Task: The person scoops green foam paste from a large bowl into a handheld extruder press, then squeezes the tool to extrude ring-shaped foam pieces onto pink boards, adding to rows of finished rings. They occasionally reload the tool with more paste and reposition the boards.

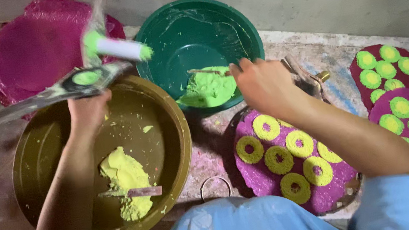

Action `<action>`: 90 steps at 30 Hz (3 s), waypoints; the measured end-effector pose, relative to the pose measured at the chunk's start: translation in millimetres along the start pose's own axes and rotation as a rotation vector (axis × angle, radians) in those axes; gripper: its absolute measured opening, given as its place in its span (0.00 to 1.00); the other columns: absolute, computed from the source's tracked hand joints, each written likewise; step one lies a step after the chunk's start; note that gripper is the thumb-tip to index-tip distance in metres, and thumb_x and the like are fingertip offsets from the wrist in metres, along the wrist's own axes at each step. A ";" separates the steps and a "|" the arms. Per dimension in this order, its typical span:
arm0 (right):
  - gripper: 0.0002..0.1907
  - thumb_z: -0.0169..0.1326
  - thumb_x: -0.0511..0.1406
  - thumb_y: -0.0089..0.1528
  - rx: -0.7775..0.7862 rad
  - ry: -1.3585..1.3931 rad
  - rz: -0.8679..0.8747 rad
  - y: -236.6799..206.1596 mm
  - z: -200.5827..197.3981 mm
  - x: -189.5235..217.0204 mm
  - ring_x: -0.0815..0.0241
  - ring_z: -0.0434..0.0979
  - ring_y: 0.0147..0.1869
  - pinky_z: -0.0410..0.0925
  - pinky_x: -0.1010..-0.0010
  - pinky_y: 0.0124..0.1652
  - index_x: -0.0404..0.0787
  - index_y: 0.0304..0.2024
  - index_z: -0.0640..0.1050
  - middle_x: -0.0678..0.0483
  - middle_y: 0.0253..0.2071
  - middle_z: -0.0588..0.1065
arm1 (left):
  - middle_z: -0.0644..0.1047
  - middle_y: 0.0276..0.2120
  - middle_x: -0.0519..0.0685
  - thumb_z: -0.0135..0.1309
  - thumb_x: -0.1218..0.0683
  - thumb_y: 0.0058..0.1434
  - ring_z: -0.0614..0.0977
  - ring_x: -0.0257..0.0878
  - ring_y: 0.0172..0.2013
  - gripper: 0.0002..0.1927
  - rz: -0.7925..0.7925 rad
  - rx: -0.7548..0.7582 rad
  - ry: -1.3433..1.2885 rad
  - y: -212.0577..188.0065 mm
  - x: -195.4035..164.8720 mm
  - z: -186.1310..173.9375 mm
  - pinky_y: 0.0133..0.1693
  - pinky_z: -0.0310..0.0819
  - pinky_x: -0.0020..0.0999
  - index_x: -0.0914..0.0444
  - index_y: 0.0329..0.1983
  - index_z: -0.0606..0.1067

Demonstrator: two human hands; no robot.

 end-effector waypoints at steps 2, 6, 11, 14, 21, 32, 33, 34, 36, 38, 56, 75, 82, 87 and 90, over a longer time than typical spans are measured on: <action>0.23 0.54 0.35 0.60 -0.019 0.085 -0.011 19.6 17.2 -6.5 0.46 0.80 0.47 0.73 0.56 0.41 0.37 0.58 0.71 0.46 0.46 0.74 | 0.77 0.38 0.54 0.56 0.62 0.62 0.77 0.44 0.38 0.10 -0.012 0.007 -0.393 -7.8 0.5 1.5 0.39 0.73 0.38 0.70 0.46 0.74; 0.34 0.48 0.40 0.70 -0.276 1.055 -0.067 27.3 31.9 -9.1 0.47 0.75 0.64 0.76 0.61 0.55 0.50 0.78 0.58 0.41 0.65 0.69 | 0.74 0.38 0.47 0.53 0.66 0.54 0.75 0.35 0.38 0.36 -0.185 0.510 -0.923 -57.4 -3.7 54.1 0.42 0.73 0.31 0.63 0.70 0.69; 0.45 0.59 0.50 0.66 -0.818 2.355 -0.423 -30.6 30.7 33.8 0.41 0.70 0.70 0.69 0.54 0.60 0.60 0.78 0.50 0.37 0.75 0.58 | 0.80 0.38 0.59 0.61 0.60 0.54 0.82 0.45 0.36 0.12 -0.669 0.922 -0.843 -145.2 -26.8 154.5 0.36 0.78 0.40 0.72 0.40 0.79; 0.40 0.59 0.49 0.67 -0.835 2.352 -0.381 -80.4 15.4 21.0 0.38 0.77 0.59 0.75 0.54 0.48 0.39 0.74 0.58 0.37 0.71 0.62 | 0.81 0.48 0.44 0.63 0.54 0.55 0.81 0.32 0.46 0.22 -0.062 0.912 -0.259 -157.7 -47.8 158.7 0.48 0.77 0.31 0.60 0.54 0.79; 0.28 0.55 0.42 0.68 -0.583 1.158 -0.178 -177.3 -30.2 -0.9 0.40 0.80 0.60 0.76 0.55 0.52 0.42 0.68 0.66 0.34 0.66 0.70 | 0.81 0.39 0.46 0.66 0.51 0.55 0.83 0.33 0.39 0.18 0.213 0.833 -0.106 -172.9 -128.7 139.9 0.43 0.78 0.31 0.60 0.45 0.77; 0.33 0.52 0.35 0.68 -0.641 0.982 -0.387 -192.8 -6.3 31.5 0.37 0.76 0.69 0.72 0.56 0.65 0.48 0.74 0.58 0.34 0.66 0.70 | 0.79 0.45 0.51 0.63 0.50 0.59 0.80 0.39 0.47 0.20 0.139 1.028 -0.308 -200.8 -123.2 188.1 0.47 0.74 0.38 0.59 0.54 0.75; 0.33 0.52 0.35 0.69 -0.603 0.962 -0.300 -196.3 0.3 29.4 0.37 0.73 0.71 0.68 0.55 0.68 0.47 0.75 0.58 0.34 0.69 0.68 | 0.79 0.47 0.52 0.62 0.49 0.60 0.80 0.41 0.49 0.20 0.325 0.993 -0.156 -196.7 -118.6 205.5 0.49 0.74 0.39 0.59 0.54 0.75; 0.33 0.52 0.36 0.69 -0.570 0.944 -0.216 -198.2 7.3 25.9 0.37 0.69 0.74 0.64 0.54 0.71 0.46 0.75 0.58 0.34 0.72 0.66 | 0.80 0.48 0.52 0.62 0.49 0.61 0.79 0.42 0.51 0.20 0.506 0.945 0.002 -191.7 -114.2 217.9 0.51 0.73 0.41 0.59 0.55 0.76; 0.37 0.52 0.41 0.71 -0.416 1.148 -0.131 -207.3 22.1 13.8 0.39 0.59 0.80 0.57 0.52 0.74 0.44 0.77 0.51 0.35 0.77 0.57 | 0.80 0.51 0.53 0.61 0.47 0.63 0.80 0.43 0.53 0.20 0.611 0.917 0.081 -184.7 -107.9 233.2 0.55 0.73 0.41 0.59 0.56 0.76; 0.48 0.54 0.50 0.74 -0.173 1.570 -0.128 -219.7 36.1 -22.2 0.44 0.48 0.86 0.53 0.51 0.76 0.43 0.80 0.38 0.38 0.83 0.44 | 0.80 0.52 0.52 0.60 0.45 0.64 0.81 0.43 0.54 0.21 0.482 0.962 -0.070 -174.5 -107.3 236.4 0.57 0.73 0.40 0.58 0.56 0.76; 0.47 0.24 0.64 0.65 0.695 1.205 0.420 -195.1 137.4 -63.0 0.57 0.83 0.43 0.73 0.63 0.47 0.37 0.46 0.82 0.47 0.37 0.83 | 0.70 0.33 0.41 0.42 0.39 0.72 0.74 0.38 0.40 0.17 -0.154 0.566 -1.994 -95.2 -23.7 284.4 0.52 0.73 0.39 0.55 0.38 0.68; 0.38 0.34 0.60 0.67 0.395 1.406 0.315 -182.6 147.7 -16.9 0.63 0.74 0.38 0.71 0.66 0.39 0.35 0.49 0.76 0.52 0.35 0.76 | 0.67 0.29 0.42 0.42 0.39 0.70 0.72 0.36 0.31 0.17 -0.020 0.601 -1.750 -86.8 -27.5 255.2 0.45 0.75 0.41 0.56 0.35 0.66; 0.39 0.32 0.61 0.65 0.650 1.458 0.663 -249.3 123.5 -62.3 0.58 0.79 0.31 0.72 0.63 0.32 0.34 0.45 0.77 0.50 0.31 0.78 | 0.68 0.32 0.42 0.44 0.44 0.68 0.72 0.37 0.37 0.13 -0.261 0.577 -1.911 -129.4 -44.4 317.3 0.50 0.70 0.42 0.56 0.37 0.66; 0.37 0.36 0.61 0.66 0.467 1.224 0.644 -248.2 122.1 -46.1 0.62 0.74 0.28 0.70 0.66 0.30 0.35 0.43 0.77 0.54 0.26 0.74 | 0.67 0.31 0.41 0.44 0.41 0.70 0.71 0.36 0.35 0.15 -0.201 0.641 -2.027 -125.0 -32.7 345.9 0.47 0.70 0.39 0.55 0.35 0.66; 0.40 0.35 0.61 0.68 0.414 1.216 0.582 -246.4 121.7 -35.3 0.61 0.73 0.26 0.68 0.65 0.29 0.31 0.38 0.78 0.52 0.22 0.73 | 0.66 0.29 0.40 0.44 0.39 0.70 0.70 0.35 0.33 0.17 -0.176 0.672 -1.987 -123.5 -23.8 344.7 0.46 0.71 0.40 0.55 0.33 0.66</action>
Point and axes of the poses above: each hand's wrist, its own y-axis towards the middle knuckle, its own z-axis out of the palm, x = y × z, the point moved 1 cm from there along y, towards the middle knuckle
